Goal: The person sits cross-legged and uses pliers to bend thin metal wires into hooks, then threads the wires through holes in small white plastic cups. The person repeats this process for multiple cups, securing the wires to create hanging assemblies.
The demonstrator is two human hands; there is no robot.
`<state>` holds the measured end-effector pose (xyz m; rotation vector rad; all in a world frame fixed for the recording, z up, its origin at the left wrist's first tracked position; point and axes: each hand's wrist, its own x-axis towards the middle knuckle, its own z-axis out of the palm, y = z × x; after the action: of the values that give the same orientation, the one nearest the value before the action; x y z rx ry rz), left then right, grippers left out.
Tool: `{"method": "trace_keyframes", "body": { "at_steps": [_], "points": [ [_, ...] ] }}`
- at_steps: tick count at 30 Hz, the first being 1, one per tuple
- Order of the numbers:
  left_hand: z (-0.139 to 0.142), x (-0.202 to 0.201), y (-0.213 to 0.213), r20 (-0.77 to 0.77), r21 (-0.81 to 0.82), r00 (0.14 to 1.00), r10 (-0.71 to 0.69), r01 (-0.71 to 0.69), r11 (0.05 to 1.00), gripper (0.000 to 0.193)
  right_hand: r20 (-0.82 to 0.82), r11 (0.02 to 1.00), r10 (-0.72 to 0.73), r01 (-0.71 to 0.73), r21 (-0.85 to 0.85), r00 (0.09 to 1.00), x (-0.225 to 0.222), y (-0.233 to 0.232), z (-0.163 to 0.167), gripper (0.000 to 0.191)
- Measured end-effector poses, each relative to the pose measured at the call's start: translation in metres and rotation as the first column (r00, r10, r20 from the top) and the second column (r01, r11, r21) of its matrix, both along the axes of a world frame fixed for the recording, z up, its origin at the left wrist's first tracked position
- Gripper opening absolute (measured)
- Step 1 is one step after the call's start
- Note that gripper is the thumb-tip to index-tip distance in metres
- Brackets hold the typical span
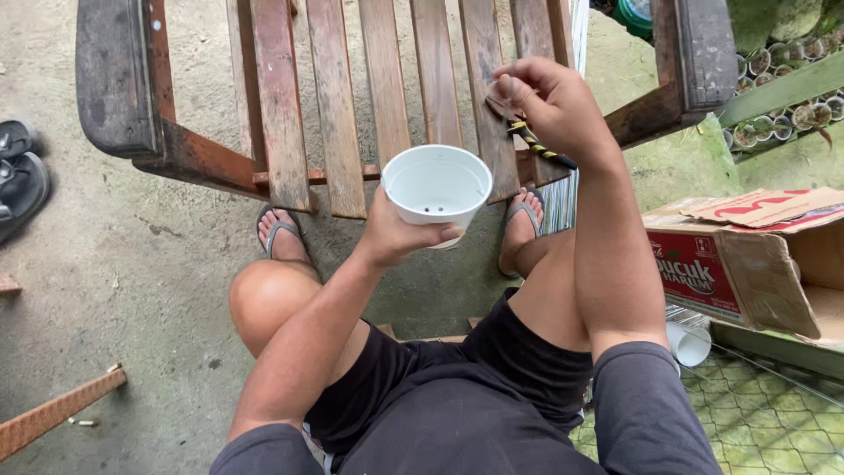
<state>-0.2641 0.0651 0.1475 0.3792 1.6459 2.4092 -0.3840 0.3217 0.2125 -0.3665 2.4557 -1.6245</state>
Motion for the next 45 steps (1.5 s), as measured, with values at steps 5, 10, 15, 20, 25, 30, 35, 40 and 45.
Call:
{"method": "trace_keyframes", "body": {
  "at_steps": [5, 10, 15, 20, 25, 30, 35, 40, 45],
  "points": [
    [0.006, -0.011, -0.007, 0.003, 0.069, 0.999, 0.039, -0.039, 0.997, 0.079, -0.299, 0.810, 0.028, 0.153, 0.565, 0.954, -0.013, 0.019, -0.022, 0.062],
    [0.016, -0.021, -0.021, -0.012, 0.097, 0.999, 0.048, -0.046, 0.994, 0.079, -0.001, 0.554, -0.071, 0.041, 0.831, 0.997, -0.014, 0.011, -0.032, 0.074],
    [0.027, -0.020, -0.036, -0.050, 0.002, 0.995, 0.081, -0.081, 0.997, 0.077, -0.091, 0.471, -0.091, 0.123, 0.873, 0.992, -0.004, -0.001, -0.044, 0.066],
    [0.031, -0.018, -0.044, -0.025, 0.071, 0.999, 0.047, -0.046, 0.996, 0.077, -0.341, 0.380, 0.048, 0.298, 0.876, 0.939, 0.004, -0.013, -0.059, 0.046],
    [0.034, -0.016, -0.053, -0.025, 0.072, 0.998, 0.056, -0.054, 0.996, 0.082, -0.381, 0.333, 0.114, 0.326, 0.885, 0.918, 0.005, -0.023, -0.058, 0.049],
    [0.038, -0.010, -0.059, -0.069, 0.040, 0.996, 0.063, -0.061, 0.997, 0.081, -0.515, 0.449, 0.080, 0.430, 0.783, 0.853, 0.019, -0.024, -0.050, 0.049],
    [0.035, 0.003, -0.052, -0.027, 0.071, 1.000, -0.004, 0.006, 0.997, 0.087, 0.187, 0.909, -0.414, 0.416, 0.029, 0.891, 0.026, -0.029, -0.032, 0.028],
    [0.027, 0.013, -0.035, -0.027, 0.096, 0.992, -0.124, 0.126, 0.987, 0.094, 0.289, 0.763, 0.054, 0.147, -0.629, 0.956, 0.052, -0.037, -0.011, 0.021],
    [0.021, 0.020, -0.028, 0.006, 0.103, 0.980, -0.197, 0.195, 0.975, 0.097, 0.157, 0.621, 0.368, -0.116, -0.775, 0.917, 0.063, -0.051, 0.000, 0.034]
  ]
}}
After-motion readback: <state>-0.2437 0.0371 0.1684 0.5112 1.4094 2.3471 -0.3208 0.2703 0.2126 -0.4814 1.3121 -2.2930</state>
